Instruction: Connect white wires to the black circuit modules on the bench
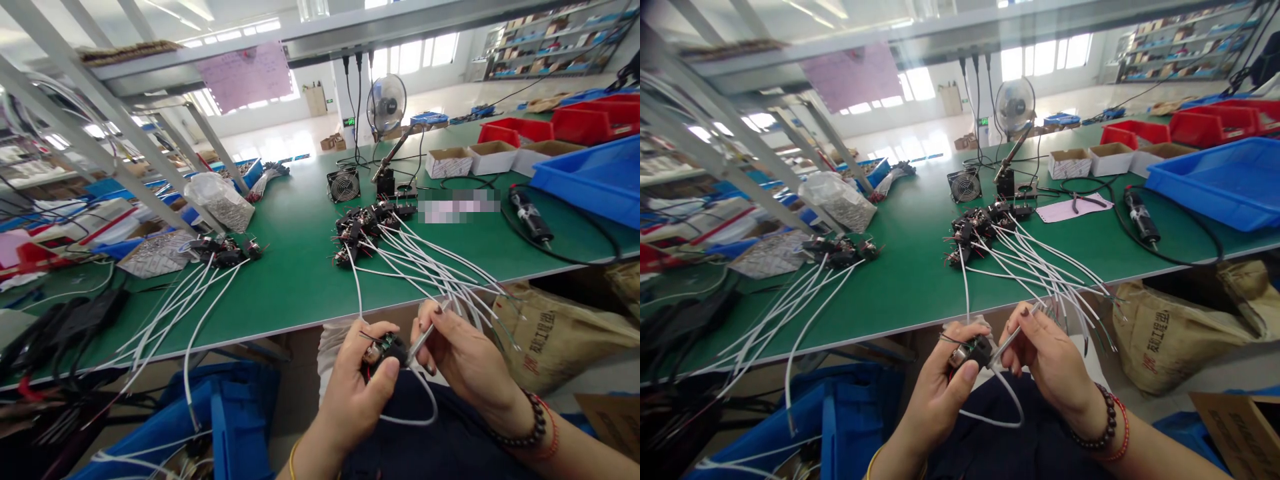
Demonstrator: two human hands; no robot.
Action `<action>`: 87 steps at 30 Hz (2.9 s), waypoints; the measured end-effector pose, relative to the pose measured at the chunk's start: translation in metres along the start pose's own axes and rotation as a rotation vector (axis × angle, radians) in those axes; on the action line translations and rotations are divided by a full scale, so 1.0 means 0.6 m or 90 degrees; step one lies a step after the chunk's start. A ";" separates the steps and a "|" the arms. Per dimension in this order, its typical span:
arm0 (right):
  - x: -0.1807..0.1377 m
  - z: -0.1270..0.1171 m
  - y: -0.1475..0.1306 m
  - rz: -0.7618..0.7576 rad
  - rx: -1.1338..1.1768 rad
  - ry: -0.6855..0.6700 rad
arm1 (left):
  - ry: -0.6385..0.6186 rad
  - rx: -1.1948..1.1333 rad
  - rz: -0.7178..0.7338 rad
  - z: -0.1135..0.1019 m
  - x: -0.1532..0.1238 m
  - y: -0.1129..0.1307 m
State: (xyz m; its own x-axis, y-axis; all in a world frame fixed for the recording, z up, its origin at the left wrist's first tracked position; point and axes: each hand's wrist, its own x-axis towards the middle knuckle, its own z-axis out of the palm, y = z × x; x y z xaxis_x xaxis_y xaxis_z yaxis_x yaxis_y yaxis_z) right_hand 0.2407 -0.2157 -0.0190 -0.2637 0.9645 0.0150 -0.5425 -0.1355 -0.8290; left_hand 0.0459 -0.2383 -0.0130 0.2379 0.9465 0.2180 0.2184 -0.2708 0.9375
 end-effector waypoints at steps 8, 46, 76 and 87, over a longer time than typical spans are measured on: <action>-0.029 0.008 -0.022 -0.368 -0.388 -0.018 | 0.051 0.062 -0.051 0.003 0.000 0.003; -0.019 0.011 -0.010 -0.176 -0.146 -0.003 | 0.007 0.046 -0.027 -0.004 -0.007 0.009; -0.018 0.011 -0.012 -0.171 -0.154 -0.008 | 0.008 0.035 -0.031 -0.004 -0.005 0.010; -0.017 0.015 -0.014 -0.170 -0.154 -0.004 | 0.003 0.030 -0.021 -0.005 -0.007 0.004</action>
State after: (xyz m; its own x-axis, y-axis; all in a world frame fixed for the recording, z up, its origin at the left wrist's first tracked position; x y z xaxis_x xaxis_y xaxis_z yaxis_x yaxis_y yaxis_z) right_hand 0.2409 -0.2263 -0.0075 -0.1437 0.9570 0.2519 -0.3891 0.1794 -0.9036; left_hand 0.0426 -0.2425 -0.0106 0.2250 0.9560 0.1882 0.2712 -0.2469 0.9303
